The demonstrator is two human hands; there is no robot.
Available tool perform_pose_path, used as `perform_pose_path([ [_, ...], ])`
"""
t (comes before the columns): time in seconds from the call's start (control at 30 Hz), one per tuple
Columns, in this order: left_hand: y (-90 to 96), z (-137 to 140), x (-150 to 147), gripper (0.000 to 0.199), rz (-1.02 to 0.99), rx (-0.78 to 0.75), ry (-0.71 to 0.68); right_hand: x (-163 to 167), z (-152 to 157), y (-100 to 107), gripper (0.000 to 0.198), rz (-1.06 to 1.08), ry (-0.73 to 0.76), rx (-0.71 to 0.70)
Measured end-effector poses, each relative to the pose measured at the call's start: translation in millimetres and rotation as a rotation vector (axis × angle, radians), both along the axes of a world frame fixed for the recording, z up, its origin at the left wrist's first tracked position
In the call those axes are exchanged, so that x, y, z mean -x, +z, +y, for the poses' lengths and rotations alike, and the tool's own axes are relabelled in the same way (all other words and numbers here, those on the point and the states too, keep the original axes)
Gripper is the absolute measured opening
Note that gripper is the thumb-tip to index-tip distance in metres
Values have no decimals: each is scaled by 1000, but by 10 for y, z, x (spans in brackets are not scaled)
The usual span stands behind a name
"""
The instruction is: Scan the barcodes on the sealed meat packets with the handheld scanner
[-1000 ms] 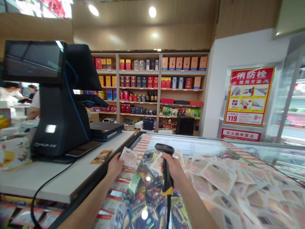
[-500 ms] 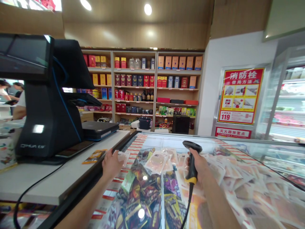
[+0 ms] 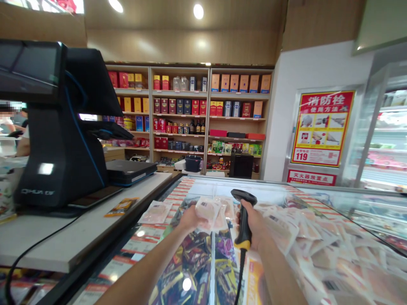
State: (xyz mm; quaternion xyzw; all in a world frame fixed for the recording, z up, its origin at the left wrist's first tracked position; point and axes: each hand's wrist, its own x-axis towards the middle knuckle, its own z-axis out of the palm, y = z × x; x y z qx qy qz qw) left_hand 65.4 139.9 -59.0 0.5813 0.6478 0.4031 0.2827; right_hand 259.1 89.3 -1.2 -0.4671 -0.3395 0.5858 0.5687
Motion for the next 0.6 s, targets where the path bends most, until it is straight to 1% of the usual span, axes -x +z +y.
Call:
perform_pose_path([
  [0.1, -5, 15, 129, 25, -8, 44, -17, 65, -52, 19, 24, 20, 63, -19],
  [0.17, -2, -5, 241, 27, -40, 65, -8, 123, -92, 26, 24, 55, 130, -29],
  [0.27, 20, -84, 427, 27, -113, 76, 34, 252, -169, 30, 25, 82, 234, -26],
  [0.4, 70, -209, 665, 27, -208, 66, 117, 479, -316, 39, 26, 49, 347, -11],
  [0.5, 95, -261, 766, 27, -255, 69, 166, 617, -424, 36, 28, 31, 417, -19],
  [0.6, 99, -275, 794, 26, -275, 75, 186, 693, -492, 17, 29, 16, 471, -49],
])
